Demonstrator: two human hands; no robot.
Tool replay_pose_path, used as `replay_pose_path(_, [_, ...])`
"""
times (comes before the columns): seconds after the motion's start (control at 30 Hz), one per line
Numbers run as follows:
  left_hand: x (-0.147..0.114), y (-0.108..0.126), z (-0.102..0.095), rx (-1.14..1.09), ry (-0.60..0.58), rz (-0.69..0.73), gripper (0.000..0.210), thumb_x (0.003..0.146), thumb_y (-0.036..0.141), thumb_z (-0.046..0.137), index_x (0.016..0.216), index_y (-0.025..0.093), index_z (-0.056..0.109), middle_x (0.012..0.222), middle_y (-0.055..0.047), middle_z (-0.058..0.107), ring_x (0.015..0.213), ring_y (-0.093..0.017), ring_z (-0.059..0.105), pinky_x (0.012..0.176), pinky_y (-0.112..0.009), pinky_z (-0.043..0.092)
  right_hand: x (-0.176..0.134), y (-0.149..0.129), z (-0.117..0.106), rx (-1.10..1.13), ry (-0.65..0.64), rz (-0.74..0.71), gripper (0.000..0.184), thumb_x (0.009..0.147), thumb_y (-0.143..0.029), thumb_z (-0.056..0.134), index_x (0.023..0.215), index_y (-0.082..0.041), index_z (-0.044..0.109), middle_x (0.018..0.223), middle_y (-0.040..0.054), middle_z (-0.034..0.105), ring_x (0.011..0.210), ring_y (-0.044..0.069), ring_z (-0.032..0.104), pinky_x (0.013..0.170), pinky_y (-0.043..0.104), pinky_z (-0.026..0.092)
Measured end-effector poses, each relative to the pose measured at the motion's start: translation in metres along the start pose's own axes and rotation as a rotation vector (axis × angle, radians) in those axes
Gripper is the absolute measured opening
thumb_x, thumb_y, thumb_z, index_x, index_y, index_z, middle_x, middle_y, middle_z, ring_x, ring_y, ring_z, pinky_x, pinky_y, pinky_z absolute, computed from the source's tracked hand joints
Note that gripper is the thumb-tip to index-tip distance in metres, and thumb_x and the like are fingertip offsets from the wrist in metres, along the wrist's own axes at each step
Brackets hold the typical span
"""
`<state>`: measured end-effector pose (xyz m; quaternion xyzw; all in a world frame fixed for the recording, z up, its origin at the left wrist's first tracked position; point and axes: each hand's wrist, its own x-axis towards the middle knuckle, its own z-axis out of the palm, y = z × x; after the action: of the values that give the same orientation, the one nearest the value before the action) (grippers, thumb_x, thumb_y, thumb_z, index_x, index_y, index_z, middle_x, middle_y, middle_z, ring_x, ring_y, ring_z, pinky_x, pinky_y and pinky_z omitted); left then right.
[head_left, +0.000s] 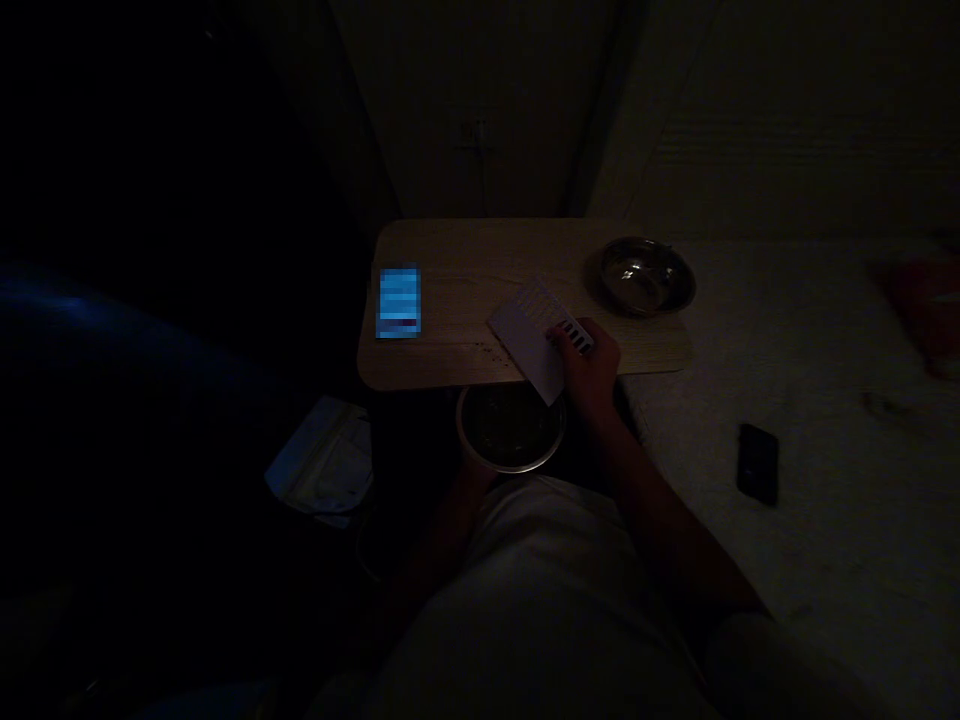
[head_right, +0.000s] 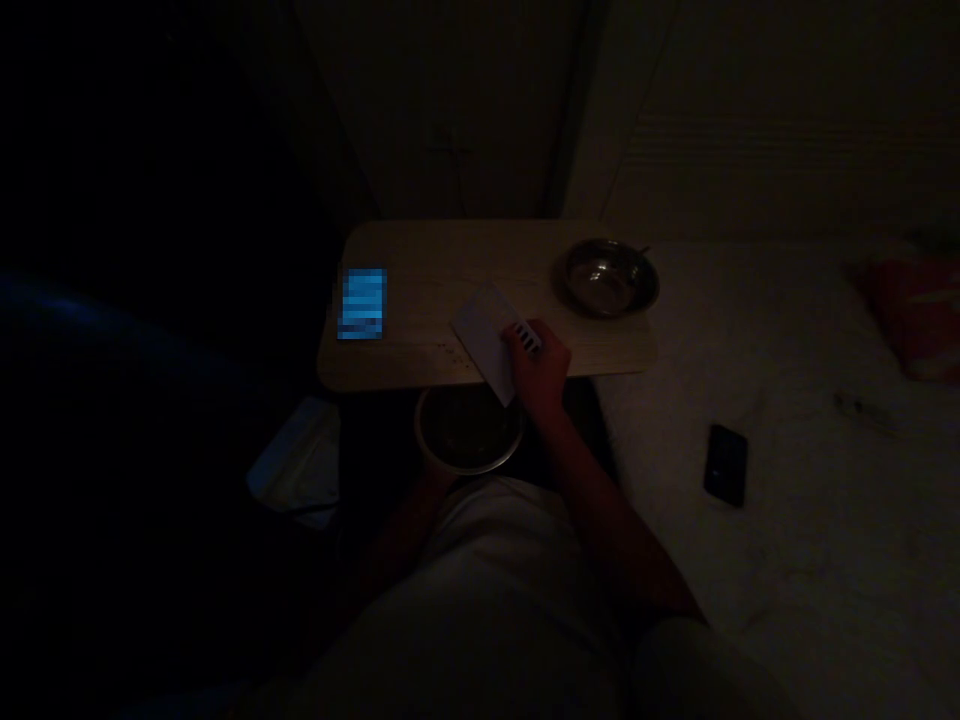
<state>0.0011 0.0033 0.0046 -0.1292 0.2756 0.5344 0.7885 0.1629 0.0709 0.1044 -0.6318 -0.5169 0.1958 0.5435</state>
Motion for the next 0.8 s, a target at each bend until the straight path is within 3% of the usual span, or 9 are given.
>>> replay_pose_path(0.2, [0.004,0.001,0.005,-0.005,0.106,-0.009,0.066,0.122,0.056,0.027,0.133,0.014,0.077,0.149,-0.008,0.076,0.161,-0.03,0.053,0.14,-0.05,0.038,-0.01,0.003,0.011,0.012,0.0,0.034,0.03,0.091,-0.053,0.074,0.083,-0.024,0.071,0.074,0.0023,0.07,0.07,0.022,0.06,0.067,0.035,0.046])
replay_pose_path(0.4, [0.008,0.002,-0.007,0.008,-0.093,-0.067,0.073,0.117,0.068,0.038,0.156,0.014,0.067,0.162,-0.01,0.067,0.165,-0.034,0.049,0.142,-0.058,0.034,-0.014,0.009,-0.007,0.028,0.053,0.079,0.034,0.089,-0.057,0.072,0.084,-0.023,0.071,0.076,0.0021,0.07,0.072,0.022,0.06,0.067,0.035,0.046])
replay_pose_path(0.5, [0.007,0.001,-0.009,0.029,-0.102,-0.06,0.07,0.115,0.066,0.046,0.16,0.015,0.065,0.164,-0.01,0.065,0.164,-0.035,0.05,0.14,-0.059,0.038,-0.015,0.011,-0.016,0.022,0.065,0.094,0.037,0.091,-0.06,0.072,0.082,-0.024,0.069,0.072,0.0003,0.067,0.07,0.02,0.058,0.064,0.033,0.045])
replay_pose_path(0.67, [0.013,0.0,-0.019,0.003,-0.083,-0.025,0.07,0.113,0.07,0.049,0.156,0.018,0.069,0.164,-0.009,0.065,0.162,-0.036,0.052,0.136,-0.061,0.044,-0.009,0.011,-0.016,0.026,0.109,0.08,0.038,0.091,-0.06,0.072,0.081,-0.024,0.068,0.073,-0.0002,0.066,0.07,0.02,0.057,0.064,0.033,0.044])
replay_pose_path(0.8, [0.018,0.001,-0.026,0.019,-0.046,-0.017,0.062,0.118,0.063,0.04,0.143,0.017,0.074,0.16,-0.008,0.069,0.162,-0.032,0.053,0.14,-0.057,0.038,-0.004,0.012,-0.005,0.03,0.098,0.072,0.038,0.094,-0.061,0.07,0.082,-0.024,0.067,0.074,0.0001,0.067,0.072,0.021,0.058,0.068,0.034,0.047])
